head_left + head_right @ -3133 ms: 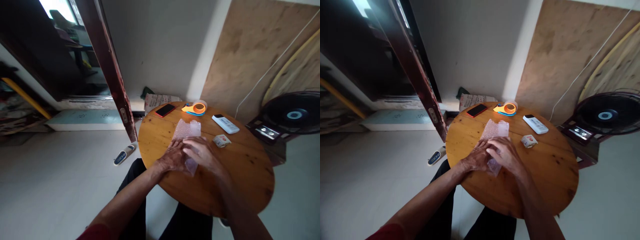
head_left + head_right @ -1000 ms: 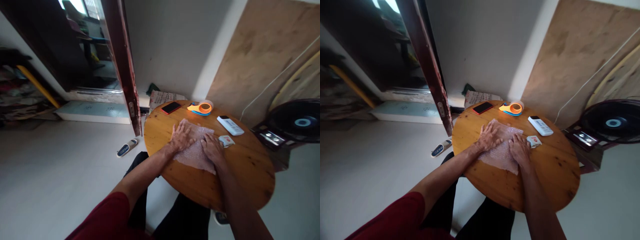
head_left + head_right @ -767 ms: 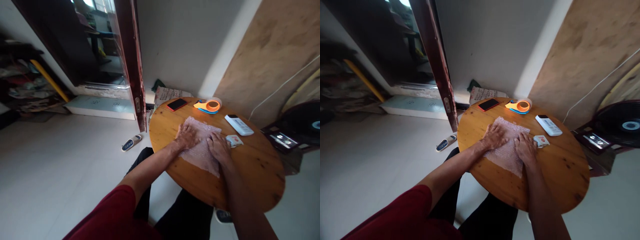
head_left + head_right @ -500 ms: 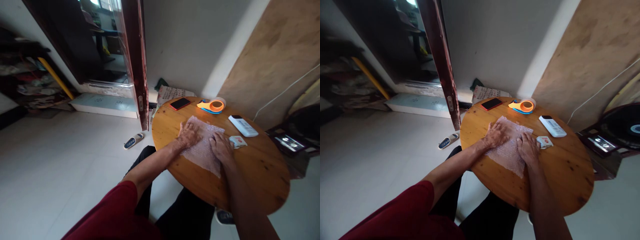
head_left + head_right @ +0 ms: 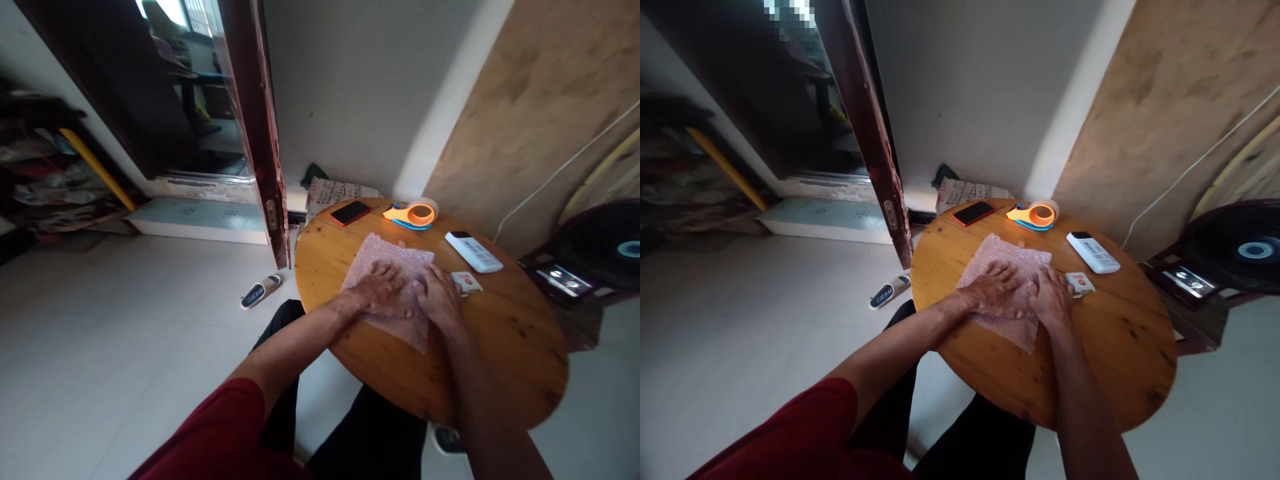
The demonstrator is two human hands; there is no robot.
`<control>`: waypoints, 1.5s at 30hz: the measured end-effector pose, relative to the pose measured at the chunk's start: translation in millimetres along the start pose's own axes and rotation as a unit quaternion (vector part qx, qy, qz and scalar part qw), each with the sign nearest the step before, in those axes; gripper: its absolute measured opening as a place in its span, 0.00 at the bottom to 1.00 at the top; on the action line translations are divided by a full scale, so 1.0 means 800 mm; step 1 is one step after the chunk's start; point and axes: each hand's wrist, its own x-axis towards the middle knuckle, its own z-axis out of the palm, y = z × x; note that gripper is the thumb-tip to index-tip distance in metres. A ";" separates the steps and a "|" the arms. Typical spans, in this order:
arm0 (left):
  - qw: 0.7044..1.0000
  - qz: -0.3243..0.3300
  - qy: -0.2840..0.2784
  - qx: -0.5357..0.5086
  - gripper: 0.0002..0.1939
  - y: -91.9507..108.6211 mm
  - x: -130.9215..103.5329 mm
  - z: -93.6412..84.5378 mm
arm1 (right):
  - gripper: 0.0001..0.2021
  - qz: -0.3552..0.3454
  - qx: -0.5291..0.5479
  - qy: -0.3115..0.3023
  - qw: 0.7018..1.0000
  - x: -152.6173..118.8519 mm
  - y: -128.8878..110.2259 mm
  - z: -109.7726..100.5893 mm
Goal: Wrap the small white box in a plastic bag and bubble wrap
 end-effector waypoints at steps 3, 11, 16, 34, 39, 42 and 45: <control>1.000 -0.025 -0.002 -0.006 0.48 -0.007 -0.003 -0.012 | 0.22 -0.039 0.012 0.010 0.999 0.000 -0.004 -0.008; 0.999 -0.020 0.041 -0.018 0.45 -0.014 -0.005 -0.011 | 0.19 -0.051 0.024 -0.062 0.996 -0.002 -0.005 -0.010; 0.995 0.036 0.091 -0.011 0.40 -0.007 -0.007 -0.010 | 0.17 -0.030 -0.025 -0.065 0.997 -0.003 -0.010 -0.018; 1.000 -0.009 0.021 -0.018 0.52 0.021 -0.004 0.005 | 0.16 -0.056 -0.013 0.079 0.995 -0.001 -0.005 -0.018; 1.000 0.000 0.031 -0.004 0.48 0.027 -0.001 0.009 | 0.19 -0.150 0.157 0.084 0.972 -0.003 -0.038 -0.028; 0.999 0.018 0.026 0.023 0.43 0.031 -0.001 0.006 | 0.22 -0.147 0.221 0.017 0.964 -0.004 -0.051 -0.019; 1.000 -0.007 0.017 -0.013 0.48 0.031 -0.002 0.003 | 0.25 -0.086 0.244 -0.013 0.966 0.000 -0.043 0.002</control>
